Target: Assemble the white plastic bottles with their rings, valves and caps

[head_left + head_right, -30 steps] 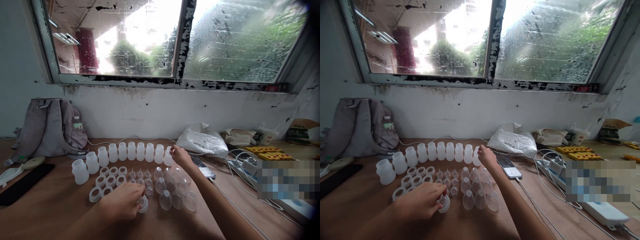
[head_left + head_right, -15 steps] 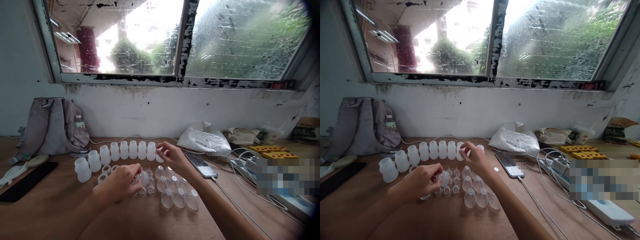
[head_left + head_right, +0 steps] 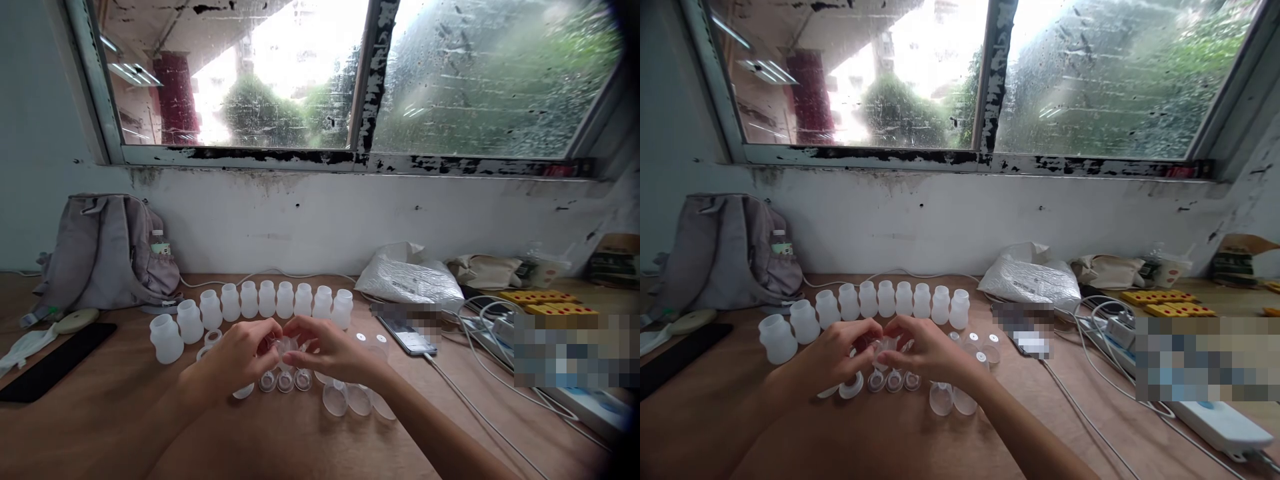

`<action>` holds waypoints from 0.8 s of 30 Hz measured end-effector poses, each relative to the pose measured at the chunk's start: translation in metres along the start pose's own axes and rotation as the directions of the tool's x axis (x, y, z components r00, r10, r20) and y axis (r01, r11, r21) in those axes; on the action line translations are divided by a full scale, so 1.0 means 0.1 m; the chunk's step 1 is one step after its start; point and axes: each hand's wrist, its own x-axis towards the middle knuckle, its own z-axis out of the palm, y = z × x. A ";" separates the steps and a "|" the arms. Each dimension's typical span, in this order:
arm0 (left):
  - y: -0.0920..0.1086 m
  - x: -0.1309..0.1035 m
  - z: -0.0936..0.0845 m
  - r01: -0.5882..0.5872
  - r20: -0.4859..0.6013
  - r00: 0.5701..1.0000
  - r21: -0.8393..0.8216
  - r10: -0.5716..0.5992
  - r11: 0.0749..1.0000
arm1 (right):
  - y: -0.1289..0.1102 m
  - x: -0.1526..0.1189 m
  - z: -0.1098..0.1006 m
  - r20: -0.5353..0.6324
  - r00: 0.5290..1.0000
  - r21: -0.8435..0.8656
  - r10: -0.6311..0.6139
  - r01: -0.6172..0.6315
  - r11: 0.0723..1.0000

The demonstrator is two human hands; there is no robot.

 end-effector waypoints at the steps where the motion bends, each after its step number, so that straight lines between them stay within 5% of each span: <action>1: 0.00 0.00 -0.03 0.004 0.023 1.000 -0.028 -0.004 1.000 | -0.01 0.00 0.00 -0.004 1.000 0.019 -0.010 0.010 1.000; 11: -0.02 -0.02 -0.16 0.040 0.134 0.991 -0.151 -0.020 0.988 | -0.04 -0.03 0.01 0.001 0.999 0.109 -0.039 0.039 0.993; 16: -0.22 0.04 -0.24 0.072 0.010 0.997 -0.166 -0.071 0.984 | 0.09 0.01 -0.13 -0.134 0.991 0.083 0.000 0.011 0.997; 20: -0.55 0.23 -0.07 0.146 -0.069 0.986 -0.086 -0.152 0.986 | 0.18 0.03 -0.27 -0.298 0.954 0.034 0.014 -0.004 0.999; 24: -0.87 0.53 0.24 0.153 0.071 0.985 0.030 -0.154 0.988 | 0.20 0.04 -0.27 -0.363 0.932 -0.023 0.015 -0.025 0.999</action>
